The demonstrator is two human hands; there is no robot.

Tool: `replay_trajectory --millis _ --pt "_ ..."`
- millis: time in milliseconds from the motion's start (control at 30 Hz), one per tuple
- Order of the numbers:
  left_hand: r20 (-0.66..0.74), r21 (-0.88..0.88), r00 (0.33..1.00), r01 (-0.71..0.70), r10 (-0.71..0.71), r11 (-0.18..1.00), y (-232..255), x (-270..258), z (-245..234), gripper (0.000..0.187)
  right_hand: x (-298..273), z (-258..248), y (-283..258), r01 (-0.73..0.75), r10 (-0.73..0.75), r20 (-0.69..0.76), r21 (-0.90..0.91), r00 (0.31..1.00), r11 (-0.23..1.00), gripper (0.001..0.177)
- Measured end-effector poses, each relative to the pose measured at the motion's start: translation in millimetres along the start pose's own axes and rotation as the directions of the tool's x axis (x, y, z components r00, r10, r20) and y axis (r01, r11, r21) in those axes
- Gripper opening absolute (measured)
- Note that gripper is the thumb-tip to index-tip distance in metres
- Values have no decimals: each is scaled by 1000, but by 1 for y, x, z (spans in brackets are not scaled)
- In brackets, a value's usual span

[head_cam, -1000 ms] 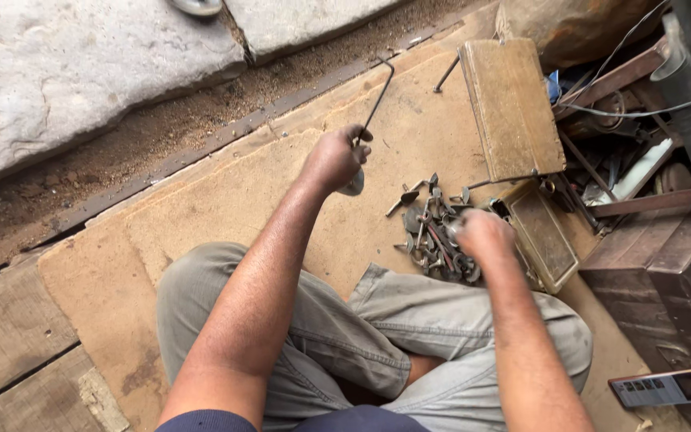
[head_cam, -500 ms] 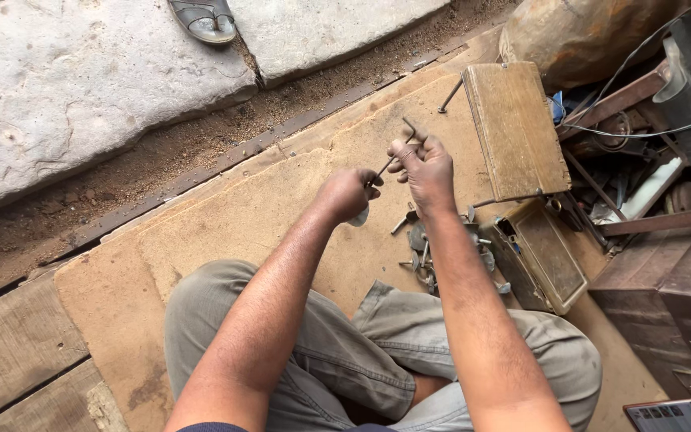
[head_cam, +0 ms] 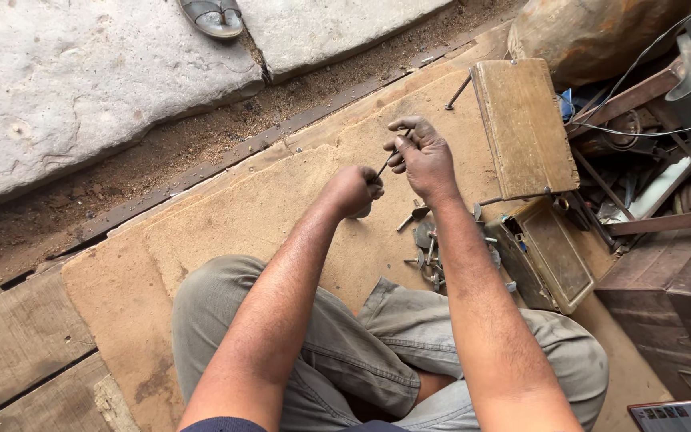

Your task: The person picks through a pile of metal parts, selects small circular discs and fasteners, and uses an L-shaped hex key and a wrench to assemble or tighten them by hand.

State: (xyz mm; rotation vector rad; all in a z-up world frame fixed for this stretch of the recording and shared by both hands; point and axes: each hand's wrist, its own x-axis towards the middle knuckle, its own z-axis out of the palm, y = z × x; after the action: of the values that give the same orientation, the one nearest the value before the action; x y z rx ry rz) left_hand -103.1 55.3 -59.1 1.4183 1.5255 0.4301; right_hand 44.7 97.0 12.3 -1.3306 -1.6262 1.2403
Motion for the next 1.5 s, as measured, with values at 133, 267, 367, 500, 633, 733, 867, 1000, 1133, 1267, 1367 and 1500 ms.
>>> replay_trajectory --millis 133,267,367,500,633,733,867,1000,1133,1267,1367,1500 --pt "79 161 988 118 -132 980 -8 -2 3 14 -8 8 -16 74 -82 -80 -98 993 992 25" --pt "71 194 992 84 -100 977 -12 -1 8 17 -12 16 -21 176 -247 -194 -325 949 929 25" --pt "77 162 995 55 -68 985 -17 3 12 17 -9 18 -18 167 -272 -230 -391 934 905 30" --pt "105 150 987 102 -118 983 -18 7 15 11 -4 20 -19 103 -157 -206 -249 966 963 42" --pt "109 90 988 97 -107 991 -21 8 15 8 -8 15 -23 -16 61 -137 309 989 951 48" --pt "79 127 993 77 -88 989 -22 8 15 7 -7 16 -25 -116 205 -78 610 976 784 41" --pt "113 114 984 125 -138 986 -22 10 15 6 0 16 -20 -182 380 -106 740 919 648 29" --pt "115 108 987 102 -114 989 -25 12 18 9 10 14 -10 -197 436 -171 709 884 677 30" --pt "98 141 993 50 -64 989 -26 14 19 9 13 14 -16 -234 387 -200 528 900 817 38" --pt "98 120 992 69 -81 990 -28 13 18 7 10 14 -23 -233 303 -198 313 932 921 45" --pt "101 133 990 80 -94 988 -25 13 19 7 10 11 -17 -217 268 -196 247 943 944 46" --pt "119 134 984 113 -129 984 -20 11 16 10 15 14 -4 -140 182 -207 202 961 969 39"
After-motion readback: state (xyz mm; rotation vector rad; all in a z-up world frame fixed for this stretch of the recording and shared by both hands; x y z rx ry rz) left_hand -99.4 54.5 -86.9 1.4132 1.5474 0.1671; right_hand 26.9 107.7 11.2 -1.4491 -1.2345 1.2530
